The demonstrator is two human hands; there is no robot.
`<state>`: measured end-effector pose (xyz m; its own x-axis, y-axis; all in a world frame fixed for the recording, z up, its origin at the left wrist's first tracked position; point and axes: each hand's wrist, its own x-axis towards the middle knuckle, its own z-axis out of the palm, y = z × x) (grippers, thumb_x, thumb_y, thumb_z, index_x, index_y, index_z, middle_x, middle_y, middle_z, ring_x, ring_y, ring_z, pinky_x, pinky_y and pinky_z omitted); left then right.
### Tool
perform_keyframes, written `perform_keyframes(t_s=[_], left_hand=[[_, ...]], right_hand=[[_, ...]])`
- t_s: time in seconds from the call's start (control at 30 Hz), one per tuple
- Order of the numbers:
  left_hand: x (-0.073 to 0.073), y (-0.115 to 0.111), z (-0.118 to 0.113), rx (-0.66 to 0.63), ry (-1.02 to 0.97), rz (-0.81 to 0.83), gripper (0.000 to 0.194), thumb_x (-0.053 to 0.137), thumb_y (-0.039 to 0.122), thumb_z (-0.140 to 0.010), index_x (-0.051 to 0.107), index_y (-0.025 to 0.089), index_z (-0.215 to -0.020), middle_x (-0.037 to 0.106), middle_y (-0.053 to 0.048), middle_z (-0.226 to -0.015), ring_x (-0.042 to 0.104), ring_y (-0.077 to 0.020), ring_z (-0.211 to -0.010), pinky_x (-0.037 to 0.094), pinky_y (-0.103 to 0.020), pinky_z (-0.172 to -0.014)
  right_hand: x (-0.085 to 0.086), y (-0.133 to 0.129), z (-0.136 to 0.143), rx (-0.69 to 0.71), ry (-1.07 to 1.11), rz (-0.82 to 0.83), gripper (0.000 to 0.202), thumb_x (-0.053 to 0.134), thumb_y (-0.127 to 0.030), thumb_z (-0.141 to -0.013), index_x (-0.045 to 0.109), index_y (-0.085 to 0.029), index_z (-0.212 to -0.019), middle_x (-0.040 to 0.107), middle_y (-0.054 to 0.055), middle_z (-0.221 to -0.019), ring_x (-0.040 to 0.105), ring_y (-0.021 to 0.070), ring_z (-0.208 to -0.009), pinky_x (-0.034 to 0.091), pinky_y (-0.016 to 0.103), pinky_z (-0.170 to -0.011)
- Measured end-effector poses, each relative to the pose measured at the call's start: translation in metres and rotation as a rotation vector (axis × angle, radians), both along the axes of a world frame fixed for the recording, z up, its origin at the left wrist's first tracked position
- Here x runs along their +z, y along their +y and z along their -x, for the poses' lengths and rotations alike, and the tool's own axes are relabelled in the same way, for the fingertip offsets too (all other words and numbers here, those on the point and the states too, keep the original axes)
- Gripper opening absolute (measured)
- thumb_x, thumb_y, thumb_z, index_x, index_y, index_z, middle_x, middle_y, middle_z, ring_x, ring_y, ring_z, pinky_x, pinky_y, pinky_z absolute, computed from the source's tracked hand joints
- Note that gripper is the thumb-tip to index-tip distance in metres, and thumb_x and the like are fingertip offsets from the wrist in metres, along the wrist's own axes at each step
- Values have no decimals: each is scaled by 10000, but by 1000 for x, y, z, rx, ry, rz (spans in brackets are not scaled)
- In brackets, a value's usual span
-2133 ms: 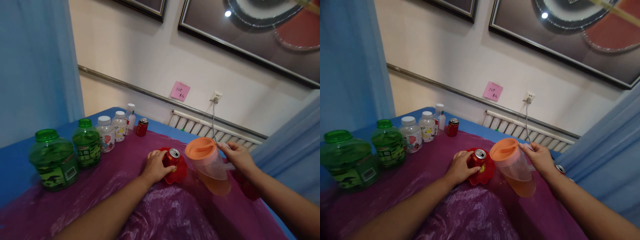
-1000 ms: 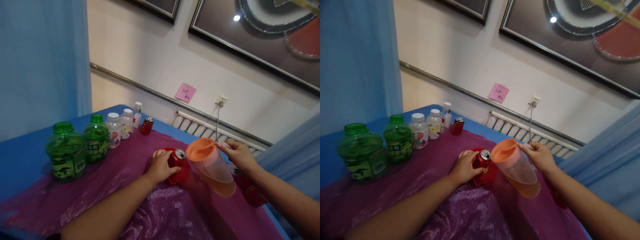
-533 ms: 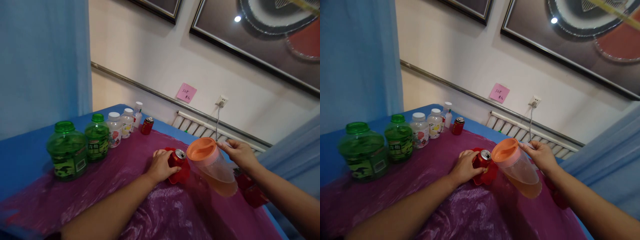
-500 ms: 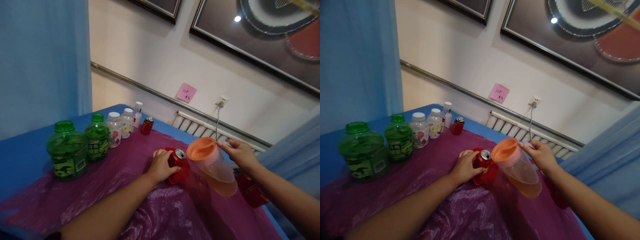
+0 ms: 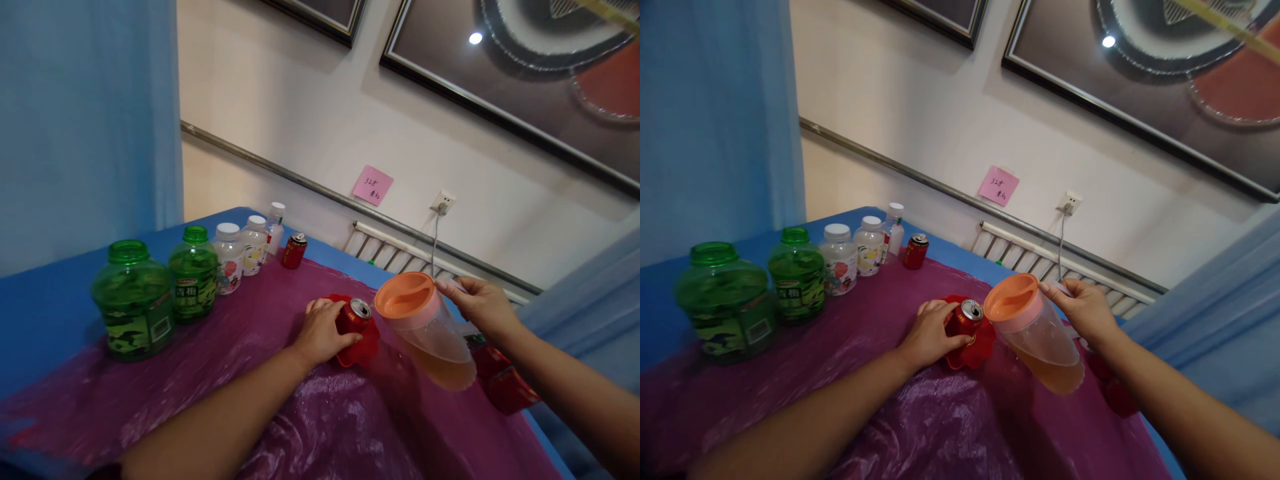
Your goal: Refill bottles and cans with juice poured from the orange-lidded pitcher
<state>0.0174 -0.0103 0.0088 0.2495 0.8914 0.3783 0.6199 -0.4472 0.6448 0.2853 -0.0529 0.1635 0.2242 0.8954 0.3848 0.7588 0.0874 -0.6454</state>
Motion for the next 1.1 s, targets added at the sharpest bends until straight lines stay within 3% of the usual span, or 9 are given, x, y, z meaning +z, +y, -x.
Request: perform_keyframes(t_s=[0.43,1.1], left_hand=[[3,0,1,-1,19,33,631,882,534,-642,693,234,-1165,704,-75,-1117,591,-318,-1109,389,-446,-1021],[2,1,1,-3,25,30,633,880,528,-648,691,219,-1167,703,-80,-1125,588,-320,-1114,397,-451,-1011]], right_hand=[[6,-7,5,-24,45,77,639,723,-759,-684,389,-235,-536,326,-70,-459,282,87,-446,230,235,-410],[6,-5,-3,4,15,37,634,711,-744,-711,360,-242,-548,288,-74,-503,301,95,-462,223,248,-435]])
